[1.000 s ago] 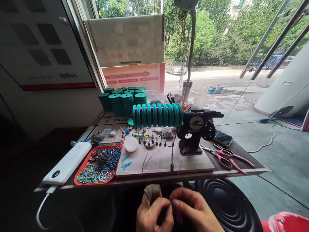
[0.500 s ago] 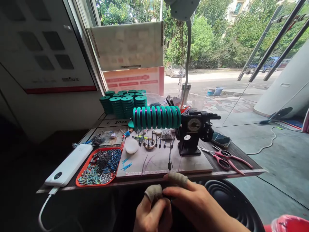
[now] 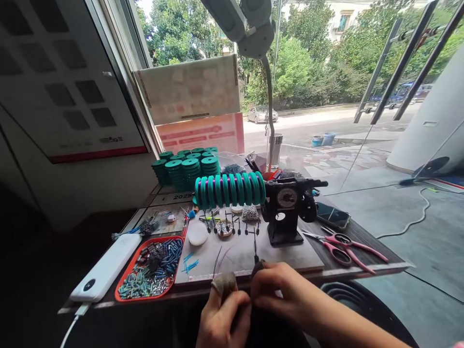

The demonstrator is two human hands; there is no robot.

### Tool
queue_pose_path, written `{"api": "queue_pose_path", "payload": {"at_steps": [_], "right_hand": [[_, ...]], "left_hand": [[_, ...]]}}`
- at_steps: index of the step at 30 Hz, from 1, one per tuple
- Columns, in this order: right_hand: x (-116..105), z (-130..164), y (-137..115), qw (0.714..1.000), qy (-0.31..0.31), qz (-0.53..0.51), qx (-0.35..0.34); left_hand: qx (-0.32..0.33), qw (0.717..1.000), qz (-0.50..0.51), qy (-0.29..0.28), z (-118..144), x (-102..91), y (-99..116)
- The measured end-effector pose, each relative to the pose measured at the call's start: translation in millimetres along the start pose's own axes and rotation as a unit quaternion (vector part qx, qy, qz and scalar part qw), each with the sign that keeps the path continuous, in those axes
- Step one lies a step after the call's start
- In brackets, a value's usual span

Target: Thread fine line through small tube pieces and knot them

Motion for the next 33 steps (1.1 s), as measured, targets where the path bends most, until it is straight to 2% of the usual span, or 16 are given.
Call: {"api": "queue_pose_path", "payload": {"at_steps": [2,8,11,14,18,22,26,31,33], "right_hand": [[-2.0,-0.3,0.4,1.000,-0.009,-0.014,0.001],[-8.1,-4.8,-3.0,0.998,-0.039,-0.052,-0.001],[-10.0,-6.4,-7.1,0.996,-0.058,-0.062,0.000],[-9.8,-6.1,-10.9,0.996,-0.066,-0.062,0.002],[-6.5,-3.7,-16.5,0.997,-0.060,-0.041,0.006],[-1.8,-0.9,-21.4,0.999,-0.041,-0.014,0.007],[0.4,1.9,-21.6,0.999,-0.032,0.007,-0.001],[-0.6,3.5,-21.7,0.998,-0.051,0.021,-0.010],[0.7,2.3,-22.8,0.998,-0.042,0.037,-0.017]], "left_hand": [[-0.061,0.998,0.028,-0.015,-2.1,-0.9,2.7],[-0.204,0.963,0.104,-0.138,-9.4,-8.1,4.1],[-0.251,0.945,0.145,-0.152,-8.6,-9.9,2.6],[-0.264,0.938,0.177,-0.142,-5.4,-9.7,3.4],[-0.268,0.938,0.202,-0.091,-1.0,-9.6,5.0],[-0.267,0.935,0.206,-0.112,3.2,-8.6,5.8],[-0.269,0.939,0.202,-0.073,6.9,-9.0,6.3],[-0.273,0.925,0.228,-0.135,7.3,-10.8,4.4],[-0.292,0.915,0.242,-0.140,7.3,-10.9,3.5]]}}
Point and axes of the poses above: each hand's wrist, its own z-axis away from the middle knuckle, its own x-axis out of the palm, y = z × x, the point moved 1 cm from there along -z, towards the middle knuckle
